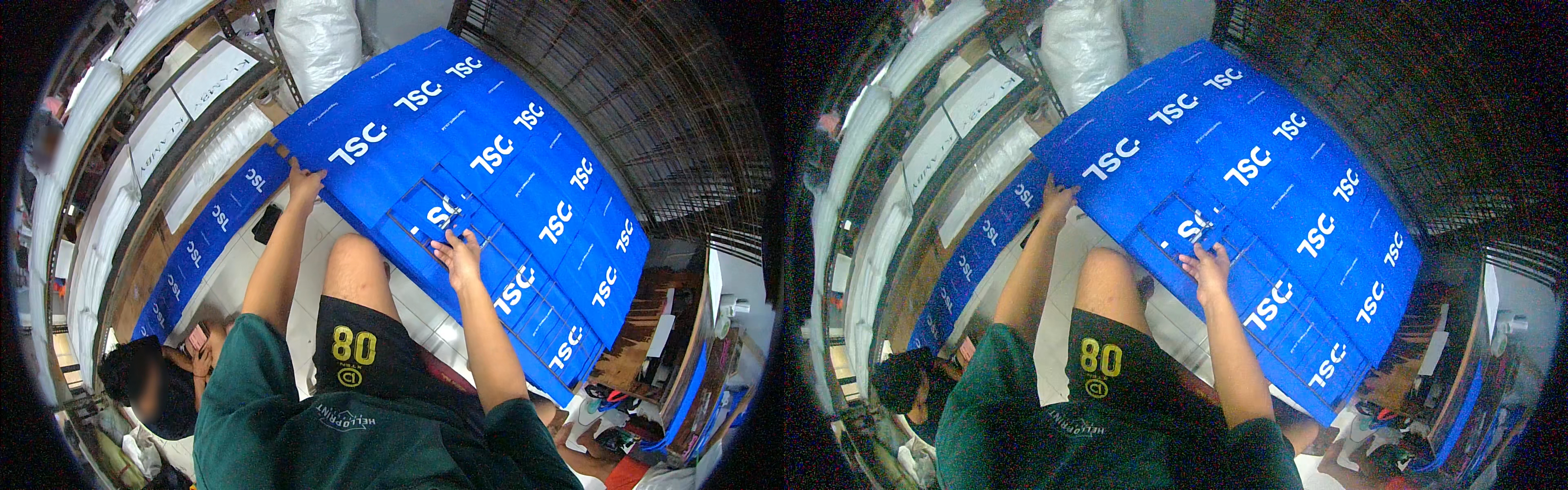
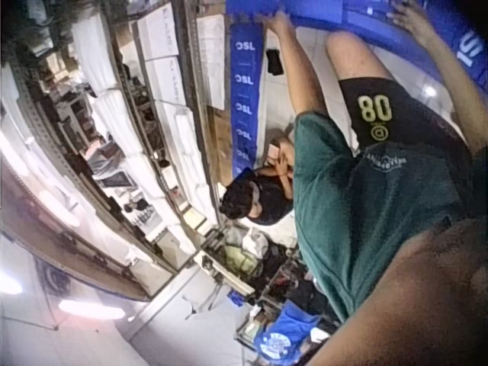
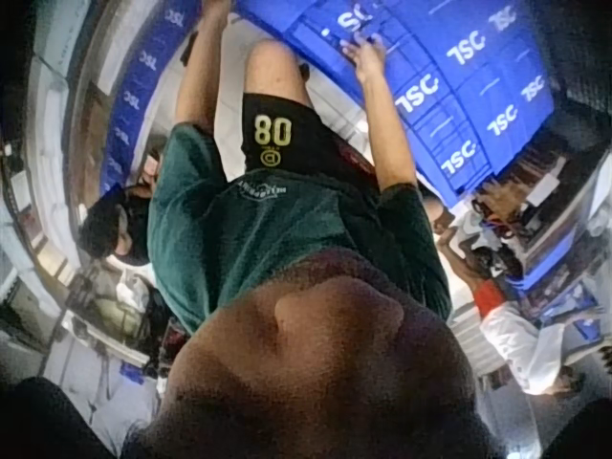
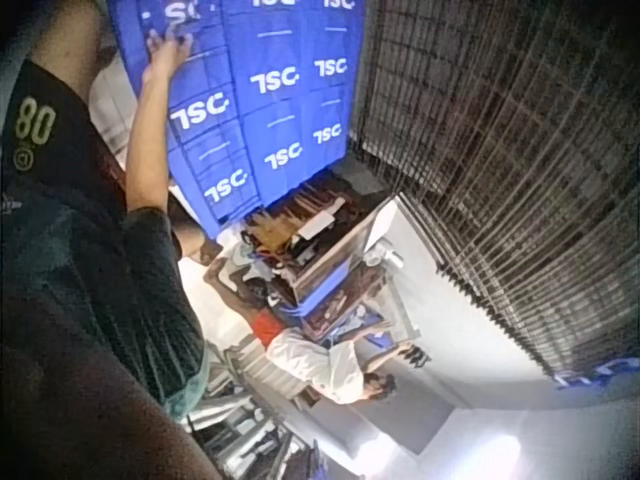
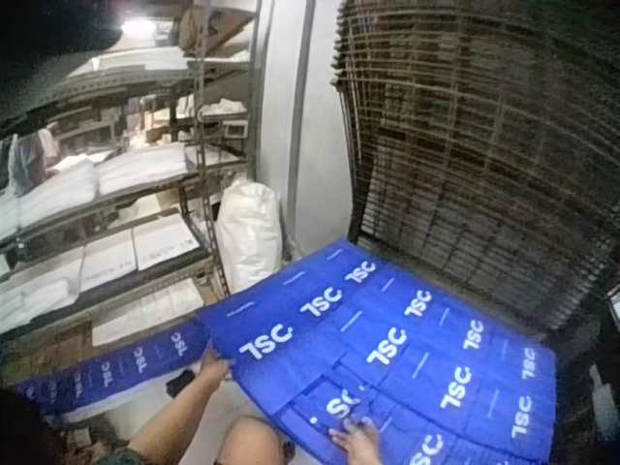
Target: The person sits on the floor and repeatedly picks up blue rectangular sheets from a stack, aligns them, and places them back on top. Another person in the background is also handling similar blue sheets at a table.
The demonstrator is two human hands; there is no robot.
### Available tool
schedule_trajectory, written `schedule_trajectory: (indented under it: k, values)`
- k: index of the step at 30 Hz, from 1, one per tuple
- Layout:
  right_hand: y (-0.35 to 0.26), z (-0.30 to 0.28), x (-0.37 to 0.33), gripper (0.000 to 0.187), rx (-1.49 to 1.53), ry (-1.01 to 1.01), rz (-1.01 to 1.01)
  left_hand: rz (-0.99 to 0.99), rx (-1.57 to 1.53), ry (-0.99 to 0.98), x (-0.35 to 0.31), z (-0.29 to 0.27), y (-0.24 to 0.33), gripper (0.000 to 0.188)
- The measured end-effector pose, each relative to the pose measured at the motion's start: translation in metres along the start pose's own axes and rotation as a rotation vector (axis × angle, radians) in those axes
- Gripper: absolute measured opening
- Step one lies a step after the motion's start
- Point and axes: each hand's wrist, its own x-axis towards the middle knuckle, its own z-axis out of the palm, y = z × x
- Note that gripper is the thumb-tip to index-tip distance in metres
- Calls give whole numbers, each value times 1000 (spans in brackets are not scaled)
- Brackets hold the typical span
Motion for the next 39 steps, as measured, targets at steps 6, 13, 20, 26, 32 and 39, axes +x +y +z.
schedule_trajectory:
  k: [6, 13, 20, 26, 32, 39]
  values:
    - [-2, -1, -6, 60, -19, 18, 13, -6, 50, 10, 5, -1, -1, 91]
    - [-4, -29, -21, 52, -85, 57, -140, -33, 29, -19, -7, -2, 13, 88]
    - [-9, -140, -81, 33, -276, 290, -480, 283, 212, 283, -49, -17, 2, 85]
    - [19, -211, -136, 26, -334, 529, -563, 517, 164, -112, -192, 18, 8, 60]
    - [59, -231, -167, 22, -381, 576, -630, 791, 634, -756, -253, 22, -1, 38]
    - [83, -254, -192, 22, -539, 561, -604, 924, 851, -785, -249, 8, -11, 27]
